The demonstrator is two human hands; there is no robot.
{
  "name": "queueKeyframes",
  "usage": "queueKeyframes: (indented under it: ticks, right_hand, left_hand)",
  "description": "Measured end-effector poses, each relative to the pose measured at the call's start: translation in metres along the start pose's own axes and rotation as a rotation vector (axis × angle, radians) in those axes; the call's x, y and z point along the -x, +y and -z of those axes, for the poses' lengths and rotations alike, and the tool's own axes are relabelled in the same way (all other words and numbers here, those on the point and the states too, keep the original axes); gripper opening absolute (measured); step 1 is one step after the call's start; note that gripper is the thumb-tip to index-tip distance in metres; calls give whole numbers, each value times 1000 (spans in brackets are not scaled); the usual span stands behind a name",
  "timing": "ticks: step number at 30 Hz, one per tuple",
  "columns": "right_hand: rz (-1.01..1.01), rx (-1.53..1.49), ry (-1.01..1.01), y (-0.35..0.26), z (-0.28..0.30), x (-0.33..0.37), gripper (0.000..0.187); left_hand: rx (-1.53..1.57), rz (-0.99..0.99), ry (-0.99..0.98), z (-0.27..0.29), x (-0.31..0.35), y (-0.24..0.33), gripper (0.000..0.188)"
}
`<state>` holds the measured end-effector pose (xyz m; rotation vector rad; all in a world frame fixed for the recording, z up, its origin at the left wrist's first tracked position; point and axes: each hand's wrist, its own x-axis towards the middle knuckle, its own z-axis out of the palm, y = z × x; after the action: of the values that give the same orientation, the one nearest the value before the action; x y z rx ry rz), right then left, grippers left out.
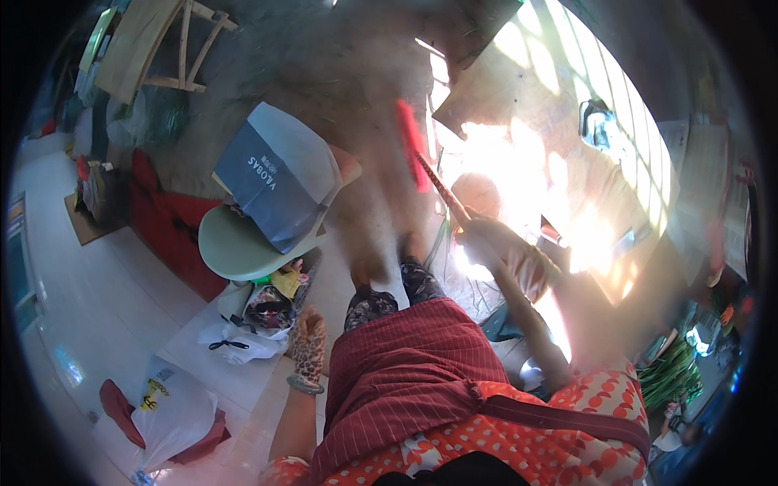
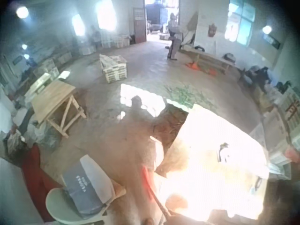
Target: The person sweeps debris on a tiled floor using a red broom and a dustpan. They move a green mat aside, sweep the area, then replace the mat and continue sweeping around crates and boxes.
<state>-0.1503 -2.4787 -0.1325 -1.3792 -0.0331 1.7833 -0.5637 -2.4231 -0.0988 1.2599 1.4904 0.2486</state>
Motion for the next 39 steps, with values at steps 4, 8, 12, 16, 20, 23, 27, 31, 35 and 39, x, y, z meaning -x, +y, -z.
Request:
queueKeyframes:
  ticks: [4, 8, 12, 16, 20, 23, 27, 31, 35, 39]
  right_hand:
    - [-16, -457, -328, -17, -15, 1, 33]
    - [-63, -591, -379, -27, -49, -32, 41]
    - [57, -646, -361, -25, -74, -74, 41]
    - [-61, 429, 157, -27, -89, -139, 49]
    - [-25, 645, 240, -48, -73, -184, 43]
    - [-88, 807, 231, -82, -63, -204, 36]
    - [10, 1407, 15, -151, -76, -243, 29]
    - [-60, 1785, 237, -220, -81, -270, 27]
    - [-40, 1853, 205, -268, -56, -264, 25]
    - [-97, 1789, 121, -280, -31, -268, 29]
  left_hand:
    - [69, 162, 47, 44, 16, -57, 32]
    - [-364, 0, 109, 89, -21, -71, 30]
    - [-424, -69, 208, 128, -100, -48, 30]
    - [-924, -140, 136, 157, -172, -27, 33]
    - [-1300, 59, -2, 176, -208, -24, 41]
    - [-1323, 261, -122, 184, -219, -24, 53]
    - [-1256, 381, -152, 187, -226, -23, 58]
    - [-1209, 378, -167, 189, -230, -31, 63]
    - [-1272, 297, -148, 200, -226, -58, 69]
    - [-1333, 305, -176, 211, -221, -91, 71]
